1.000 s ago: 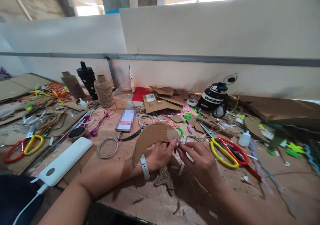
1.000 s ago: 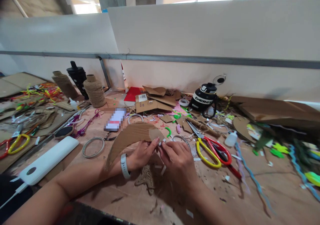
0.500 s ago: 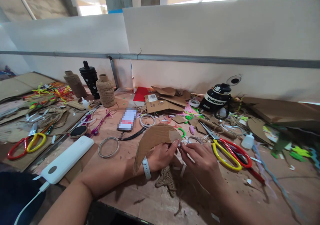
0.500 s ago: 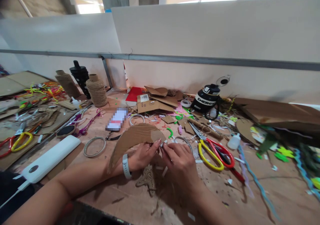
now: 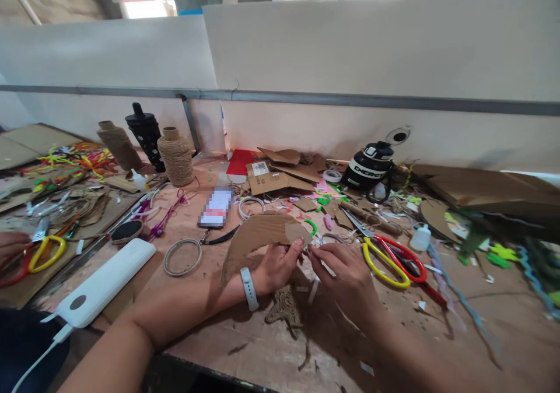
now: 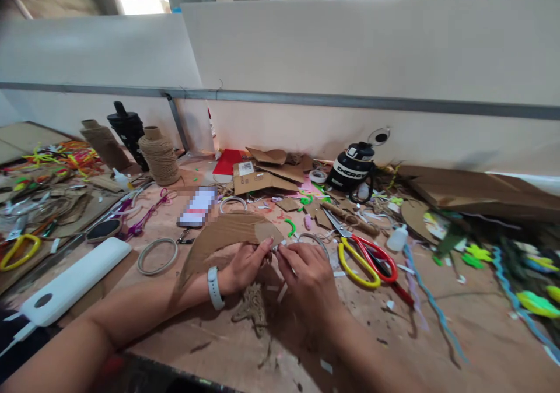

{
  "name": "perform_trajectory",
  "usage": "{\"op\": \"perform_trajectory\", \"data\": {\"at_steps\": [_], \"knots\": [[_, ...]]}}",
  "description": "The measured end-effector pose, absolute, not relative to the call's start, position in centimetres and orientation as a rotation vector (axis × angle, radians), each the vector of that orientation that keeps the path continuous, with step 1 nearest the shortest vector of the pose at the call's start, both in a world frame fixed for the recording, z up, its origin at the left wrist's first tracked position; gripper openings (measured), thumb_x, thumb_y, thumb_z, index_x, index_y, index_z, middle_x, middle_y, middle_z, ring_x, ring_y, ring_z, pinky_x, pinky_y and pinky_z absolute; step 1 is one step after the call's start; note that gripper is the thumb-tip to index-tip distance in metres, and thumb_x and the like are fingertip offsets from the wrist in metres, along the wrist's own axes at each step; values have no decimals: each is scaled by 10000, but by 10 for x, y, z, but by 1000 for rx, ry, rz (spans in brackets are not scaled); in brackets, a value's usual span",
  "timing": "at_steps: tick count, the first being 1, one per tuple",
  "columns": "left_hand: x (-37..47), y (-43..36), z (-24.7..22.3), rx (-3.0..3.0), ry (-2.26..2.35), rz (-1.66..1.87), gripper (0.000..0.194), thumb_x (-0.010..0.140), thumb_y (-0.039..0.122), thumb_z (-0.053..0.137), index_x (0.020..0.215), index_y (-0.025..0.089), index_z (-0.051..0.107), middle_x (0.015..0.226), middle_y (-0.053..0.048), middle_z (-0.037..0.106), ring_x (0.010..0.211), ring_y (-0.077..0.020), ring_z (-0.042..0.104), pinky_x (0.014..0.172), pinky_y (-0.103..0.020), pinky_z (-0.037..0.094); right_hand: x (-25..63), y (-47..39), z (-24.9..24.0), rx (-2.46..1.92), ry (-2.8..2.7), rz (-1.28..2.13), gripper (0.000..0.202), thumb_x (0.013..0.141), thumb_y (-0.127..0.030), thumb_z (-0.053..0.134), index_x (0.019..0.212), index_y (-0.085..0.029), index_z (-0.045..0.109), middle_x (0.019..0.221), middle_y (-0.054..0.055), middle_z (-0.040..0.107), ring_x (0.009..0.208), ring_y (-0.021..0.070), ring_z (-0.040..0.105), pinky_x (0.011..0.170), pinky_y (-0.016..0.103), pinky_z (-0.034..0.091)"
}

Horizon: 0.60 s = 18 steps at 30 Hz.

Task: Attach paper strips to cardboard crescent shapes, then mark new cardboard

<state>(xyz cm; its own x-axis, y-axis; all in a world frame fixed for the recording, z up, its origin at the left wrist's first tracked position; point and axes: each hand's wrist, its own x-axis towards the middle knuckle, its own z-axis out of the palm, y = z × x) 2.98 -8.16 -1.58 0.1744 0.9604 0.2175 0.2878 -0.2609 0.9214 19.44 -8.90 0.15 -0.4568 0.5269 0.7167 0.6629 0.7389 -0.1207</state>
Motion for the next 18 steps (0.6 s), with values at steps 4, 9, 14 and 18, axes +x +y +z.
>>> {"op": "perform_trajectory", "data": {"at_steps": [4,9,14,18], "knots": [[30,-80,-19,1635,1190,1077,435,922,430,283,663,176,523,630,-27,559,628,-145,505,654,-274,460,195,-86,-4,-890,-2140,-174,86,878,-181,614,955,-176,651,849,61,658,783,192,608,722,345,497],[28,-82,-17,1759,1228,1064,435,932,391,265,738,166,582,724,-58,618,710,-160,538,756,-294,463,196,-84,-1,-847,-2117,-67,91,864,-148,616,948,-175,638,834,66,663,770,188,632,688,335,534],[27,-87,-5,1821,1279,994,417,940,360,276,905,157,639,867,-88,682,853,-190,595,846,-315,471,194,-86,5,-868,-2103,-19,73,858,-159,619,915,-198,639,825,63,681,763,187,652,684,335,554],[29,-89,-5,1818,1324,1010,414,937,356,291,960,167,658,867,-79,699,945,-203,606,902,-335,468,193,-88,5,-866,-2107,-26,91,860,-145,599,914,-200,647,836,68,691,780,189,659,692,335,562]]}}
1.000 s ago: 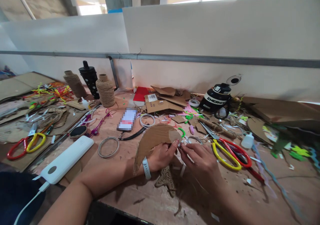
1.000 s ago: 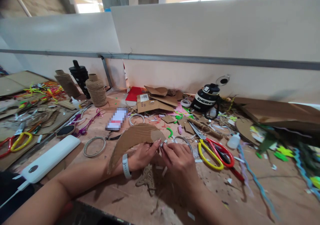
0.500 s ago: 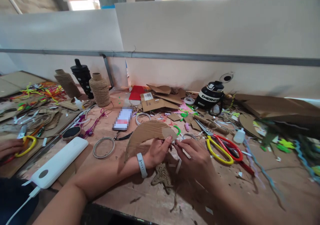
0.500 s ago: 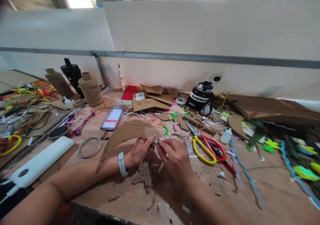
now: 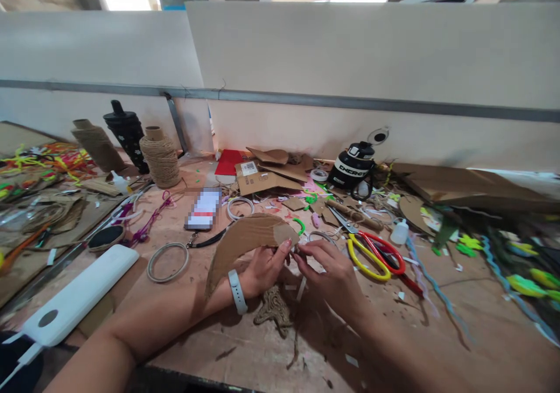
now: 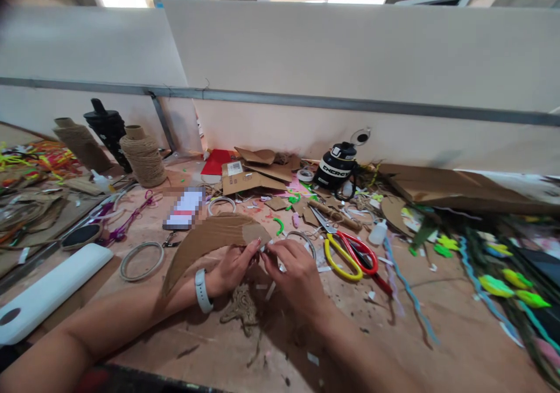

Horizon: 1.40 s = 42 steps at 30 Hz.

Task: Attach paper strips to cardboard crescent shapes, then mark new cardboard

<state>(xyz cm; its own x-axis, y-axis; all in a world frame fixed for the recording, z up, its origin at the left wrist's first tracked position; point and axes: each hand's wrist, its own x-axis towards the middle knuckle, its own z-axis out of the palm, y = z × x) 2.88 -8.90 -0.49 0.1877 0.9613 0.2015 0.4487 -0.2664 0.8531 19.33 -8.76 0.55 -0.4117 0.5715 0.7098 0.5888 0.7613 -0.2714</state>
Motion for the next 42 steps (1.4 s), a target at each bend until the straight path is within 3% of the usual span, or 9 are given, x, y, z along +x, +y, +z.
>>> {"op": "perform_trajectory", "data": {"at_steps": [6,13,18,30,37,42], "knots": [[29,-90,-10,1822,1352,930,442,945,364,284,832,179,670,789,-68,702,809,-180,622,831,-302,492,195,-87,4,-860,-2118,-27,119,859,-101,572,886,-194,642,811,57,687,762,184,654,677,315,548],[29,-86,-12,1810,1332,1000,424,944,352,294,878,151,661,843,-77,700,825,-188,618,858,-331,493,194,-85,-1,-862,-2120,-19,114,850,-156,615,956,-188,643,852,73,685,784,193,654,691,333,559],[28,-87,-10,1838,1269,1054,378,941,312,309,978,157,652,1002,-82,706,973,-194,619,961,-340,458,195,-84,-2,-857,-2127,-63,109,846,-152,611,938,-186,658,852,79,695,788,203,664,698,347,569],[25,-92,-7,1895,1367,782,398,951,292,292,1002,187,672,1006,-111,722,1045,-227,639,952,-346,459,195,-91,-8,-867,-2216,-228,113,875,-153,573,956,-163,652,874,96,692,815,221,634,725,378,543],[28,-85,-18,1831,1314,950,486,960,370,242,816,165,658,802,-93,702,808,-196,637,827,-326,494,195,-85,0,-852,-2168,-179,119,864,-153,573,907,-195,676,812,62,692,750,190,645,689,330,535],[28,-80,-19,1776,1225,1066,401,938,355,282,917,159,632,934,-91,693,910,-190,605,914,-343,461,194,-84,0,-853,-2162,-139,111,857,-169,591,921,-202,675,821,57,693,756,189,649,692,331,537]]}}
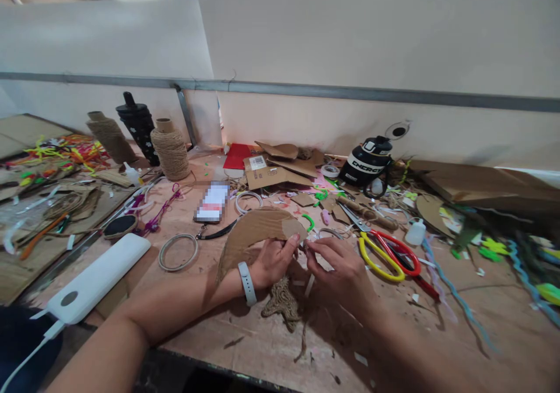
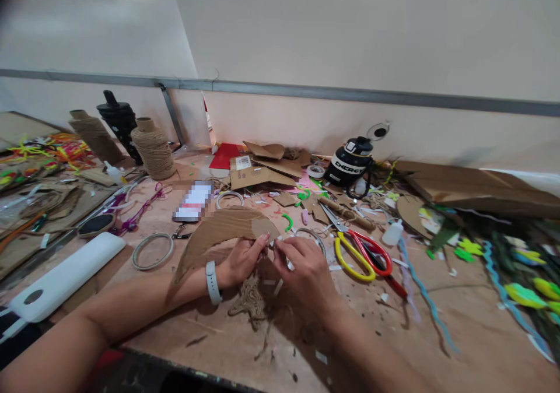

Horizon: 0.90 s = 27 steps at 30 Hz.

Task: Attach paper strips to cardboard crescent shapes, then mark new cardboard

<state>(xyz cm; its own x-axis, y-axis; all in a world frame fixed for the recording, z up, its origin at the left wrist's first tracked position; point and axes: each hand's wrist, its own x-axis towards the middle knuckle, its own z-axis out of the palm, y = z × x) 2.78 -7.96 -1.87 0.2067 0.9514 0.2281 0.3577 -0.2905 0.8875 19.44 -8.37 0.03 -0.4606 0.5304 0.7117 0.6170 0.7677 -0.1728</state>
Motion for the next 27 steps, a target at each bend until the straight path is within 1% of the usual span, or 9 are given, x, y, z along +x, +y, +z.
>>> {"op": "perform_trajectory", "data": {"at_steps": [2,4,6,9,14,17,20,24,27], "knots": [[28,-78,-20,1756,1194,1113,381,934,365,295,932,168,621,980,-84,688,953,-182,596,947,-334,441,194,-84,-1,-872,-2162,-115,103,858,-196,605,941,-197,666,846,67,689,780,198,647,704,341,539],[27,-78,-21,1754,1168,1122,398,932,391,292,863,169,615,933,-79,685,928,-181,595,939,-331,439,194,-83,-1,-896,-2152,-55,88,864,-221,614,935,-191,656,839,71,679,778,198,642,691,335,538],[28,-79,-22,1734,1179,1098,426,923,418,286,745,170,584,803,-69,663,831,-181,590,874,-329,458,194,-83,2,-932,-2125,43,69,872,-237,609,897,-188,650,795,60,667,735,186,635,651,314,531],[29,-81,-20,1615,1228,1036,437,894,455,293,614,186,494,619,-30,567,674,-161,541,717,-295,459,193,-82,6,-1014,-2078,244,110,878,-277,600,847,-189,657,746,41,661,673,167,624,607,289,517],[29,-82,-15,1470,1243,977,449,853,493,315,559,187,464,521,6,456,552,-129,449,571,-258,372,195,-78,8,-1134,-1952,709,245,852,-418,614,824,-185,686,729,38,682,654,169,630,591,285,517],[28,-82,-13,1444,1249,921,479,852,504,301,522,190,450,486,16,407,521,-122,413,549,-258,337,197,-74,7,-1150,-1829,968,315,797,-483,659,840,-173,696,764,53,706,699,187,650,624,300,528],[28,-82,-12,1430,1249,898,484,849,513,296,509,197,433,470,24,380,510,-122,399,551,-261,326,197,-72,7,-1173,-1733,1116,369,746,-528,691,836,-170,698,776,54,705,718,193,646,652,310,525],[27,-81,-12,1424,1251,908,484,847,525,294,518,201,439,472,24,383,518,-130,408,568,-268,333,195,-72,6,-1205,-1674,1196,403,718,-554,702,855,-175,684,811,50,688,768,197,632,703,318,513],[27,-80,-17,1422,1249,914,488,851,530,295,538,196,465,485,17,407,531,-136,428,584,-273,348,193,-75,4,-1228,-1680,1113,409,752,-558,663,907,-179,649,834,56,665,760,196,608,698,329,498]]}}
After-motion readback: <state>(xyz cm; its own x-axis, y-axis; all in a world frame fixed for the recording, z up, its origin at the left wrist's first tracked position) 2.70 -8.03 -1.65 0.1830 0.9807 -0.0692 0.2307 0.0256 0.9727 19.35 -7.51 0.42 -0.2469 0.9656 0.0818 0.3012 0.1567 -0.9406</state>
